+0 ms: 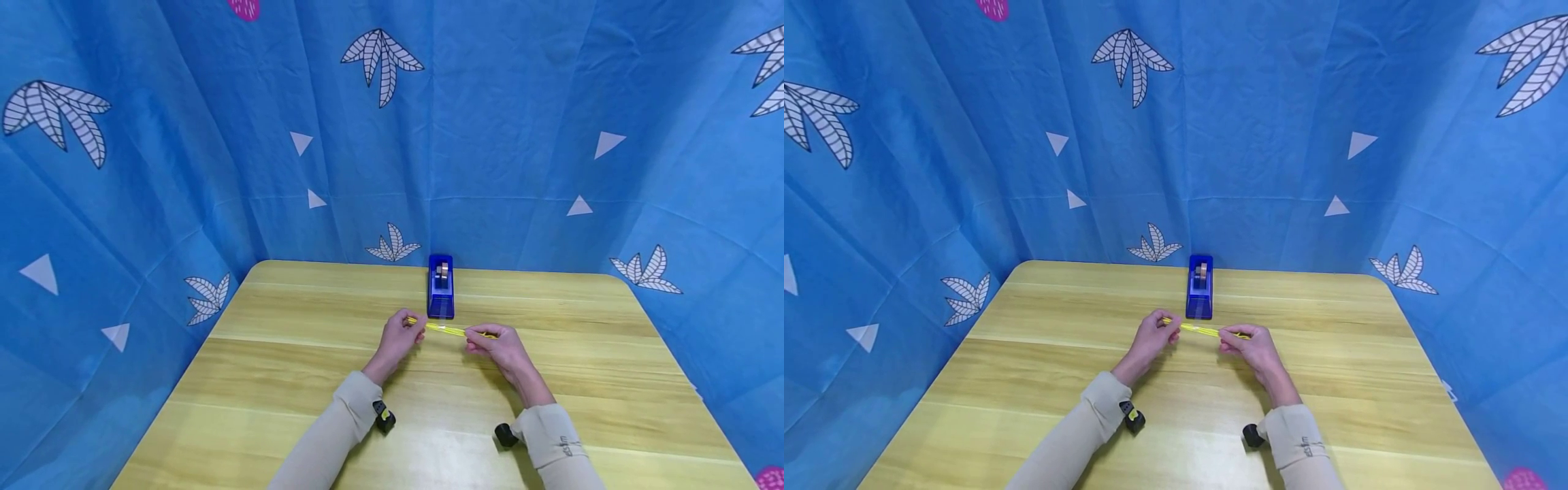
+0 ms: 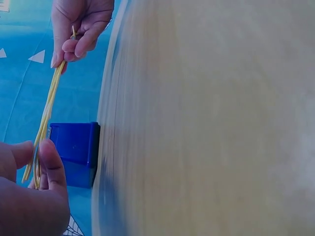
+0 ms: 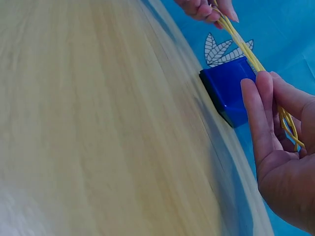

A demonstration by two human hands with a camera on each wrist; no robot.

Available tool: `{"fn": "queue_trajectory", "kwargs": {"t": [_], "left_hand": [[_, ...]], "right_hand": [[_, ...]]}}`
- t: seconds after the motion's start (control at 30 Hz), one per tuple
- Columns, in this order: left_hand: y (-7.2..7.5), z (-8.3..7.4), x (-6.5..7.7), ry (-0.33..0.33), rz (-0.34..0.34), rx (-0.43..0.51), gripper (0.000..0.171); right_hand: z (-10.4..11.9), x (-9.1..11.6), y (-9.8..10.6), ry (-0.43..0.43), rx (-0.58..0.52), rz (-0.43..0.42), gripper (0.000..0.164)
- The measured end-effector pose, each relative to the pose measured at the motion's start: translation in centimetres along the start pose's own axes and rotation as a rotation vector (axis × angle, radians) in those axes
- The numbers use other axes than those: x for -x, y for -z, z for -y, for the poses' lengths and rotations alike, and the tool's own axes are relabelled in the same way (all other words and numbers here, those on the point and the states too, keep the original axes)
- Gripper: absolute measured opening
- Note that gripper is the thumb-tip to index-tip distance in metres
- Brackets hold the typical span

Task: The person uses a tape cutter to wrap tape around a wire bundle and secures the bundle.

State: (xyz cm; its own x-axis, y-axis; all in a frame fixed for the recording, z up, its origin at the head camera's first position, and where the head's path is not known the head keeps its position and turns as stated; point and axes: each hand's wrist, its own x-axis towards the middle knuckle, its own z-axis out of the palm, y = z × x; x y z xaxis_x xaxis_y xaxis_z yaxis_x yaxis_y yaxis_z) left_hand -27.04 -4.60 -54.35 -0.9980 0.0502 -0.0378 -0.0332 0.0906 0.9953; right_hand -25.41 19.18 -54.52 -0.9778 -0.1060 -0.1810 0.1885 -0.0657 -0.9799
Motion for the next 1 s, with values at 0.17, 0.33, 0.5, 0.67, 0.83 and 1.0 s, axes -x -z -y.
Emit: {"fn": "queue_trajectory", "kwargs": {"t": [0.17,0.33,0.5,0.67,0.83,1.0], "left_hand": [[0.05,0.01,-0.18,-0.007,0.008,0.043,0.014],[-0.05,-0.01,-0.20,-0.021,-0.004,0.070,0.008],[-0.25,0.02,-0.07,-0.029,-0.012,0.077,0.007],[-0.39,0.04,-0.07,-0.051,-0.016,0.065,0.007],[-0.31,-0.11,-0.07,-0.075,-0.023,0.017,0.006],[-0.36,-0.24,0.01,-0.057,-0.008,-0.010,0.007]], "right_hand": [[0.15,-0.13,-0.18,-0.001,0.041,-0.022,0.034],[0.07,-0.37,-0.43,-0.028,0.042,-0.051,0.056],[-0.13,-0.26,-0.53,-0.078,0.044,-0.060,0.065],[0.14,-0.10,-0.51,-0.121,0.049,-0.069,0.051],[0.47,-0.25,-0.38,-0.136,0.016,-0.042,0.038],[0.54,-0.28,-0.14,-0.101,-0.026,-0.030,0.029]]}}
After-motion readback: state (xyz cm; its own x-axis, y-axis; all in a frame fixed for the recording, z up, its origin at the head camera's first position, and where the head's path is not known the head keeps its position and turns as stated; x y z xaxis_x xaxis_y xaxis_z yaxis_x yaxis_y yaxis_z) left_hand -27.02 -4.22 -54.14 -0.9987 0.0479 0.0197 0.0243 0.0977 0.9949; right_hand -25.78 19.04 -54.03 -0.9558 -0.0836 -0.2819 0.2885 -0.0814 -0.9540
